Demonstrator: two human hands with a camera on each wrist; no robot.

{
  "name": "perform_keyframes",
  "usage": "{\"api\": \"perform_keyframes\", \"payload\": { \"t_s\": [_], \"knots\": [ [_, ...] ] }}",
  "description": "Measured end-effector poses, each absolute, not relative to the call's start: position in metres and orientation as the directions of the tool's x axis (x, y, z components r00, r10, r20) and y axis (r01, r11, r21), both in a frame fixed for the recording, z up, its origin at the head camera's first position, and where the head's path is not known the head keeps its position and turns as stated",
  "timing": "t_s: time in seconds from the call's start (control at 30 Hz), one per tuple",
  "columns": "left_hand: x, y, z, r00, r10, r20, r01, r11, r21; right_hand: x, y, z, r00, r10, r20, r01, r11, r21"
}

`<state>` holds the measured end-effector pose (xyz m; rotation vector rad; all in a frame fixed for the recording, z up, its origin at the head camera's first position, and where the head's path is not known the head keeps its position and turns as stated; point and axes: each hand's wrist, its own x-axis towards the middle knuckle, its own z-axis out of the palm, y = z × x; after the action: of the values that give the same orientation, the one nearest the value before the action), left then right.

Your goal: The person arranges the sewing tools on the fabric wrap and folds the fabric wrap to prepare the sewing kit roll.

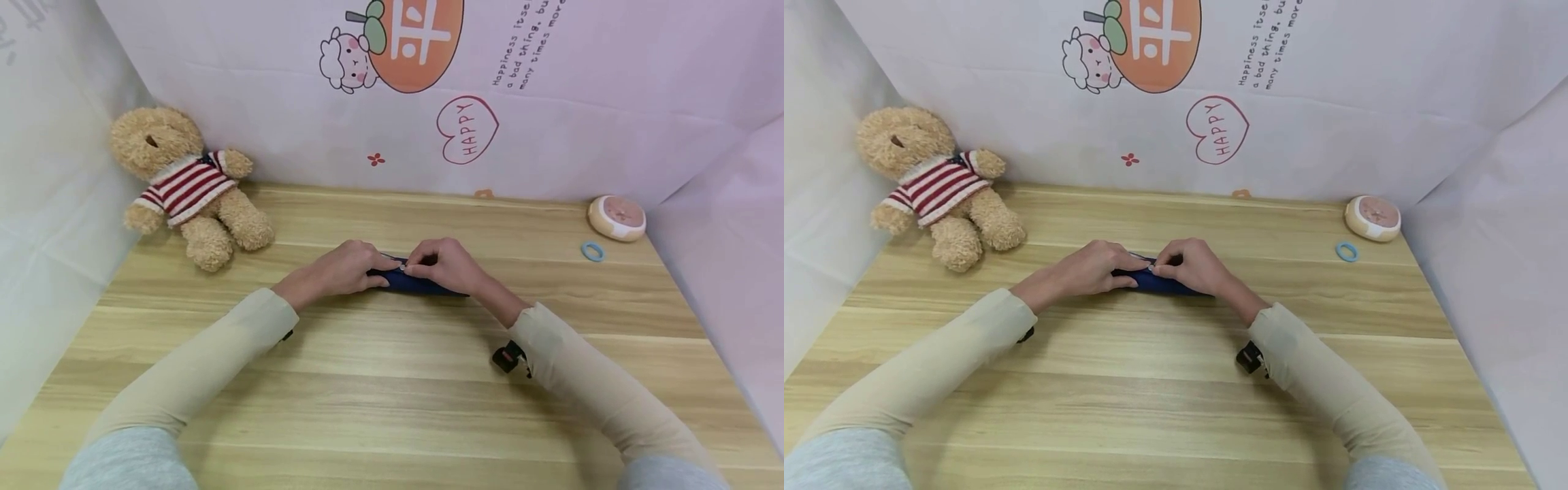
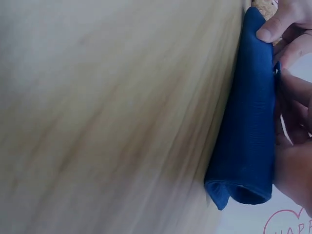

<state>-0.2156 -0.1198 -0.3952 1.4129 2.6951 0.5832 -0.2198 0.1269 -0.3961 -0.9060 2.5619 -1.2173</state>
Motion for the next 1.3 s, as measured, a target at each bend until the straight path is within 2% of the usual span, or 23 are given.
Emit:
{"api": "perform_keyframes", "payload": {
  "t_s": [0.2,0.47,0.93,1.3],
  "knots": [
    [-0.215,-0.115,-0.392,-0.675,0.735,0.069,0.672,0.573,0.469,-0.22,0.123,-0.395,-0.852,-0.524,0.009,-0.334,0.529,-0.78],
    [-0.217,-0.107,-0.393,-0.765,0.637,0.096,0.554,0.575,0.602,-0.221,0.12,-0.392,-0.853,-0.521,-0.029,-0.312,0.555,-0.771],
    [-0.216,-0.099,-0.392,-0.85,0.526,0.022,0.39,0.601,0.698,-0.222,0.117,-0.386,-0.833,-0.55,-0.053,-0.357,0.609,-0.708],
    [-0.217,-0.096,-0.391,-0.868,0.496,-0.037,0.32,0.613,0.722,-0.225,0.118,-0.388,-0.833,-0.542,-0.113,-0.3,0.613,-0.731]
  ]
}}
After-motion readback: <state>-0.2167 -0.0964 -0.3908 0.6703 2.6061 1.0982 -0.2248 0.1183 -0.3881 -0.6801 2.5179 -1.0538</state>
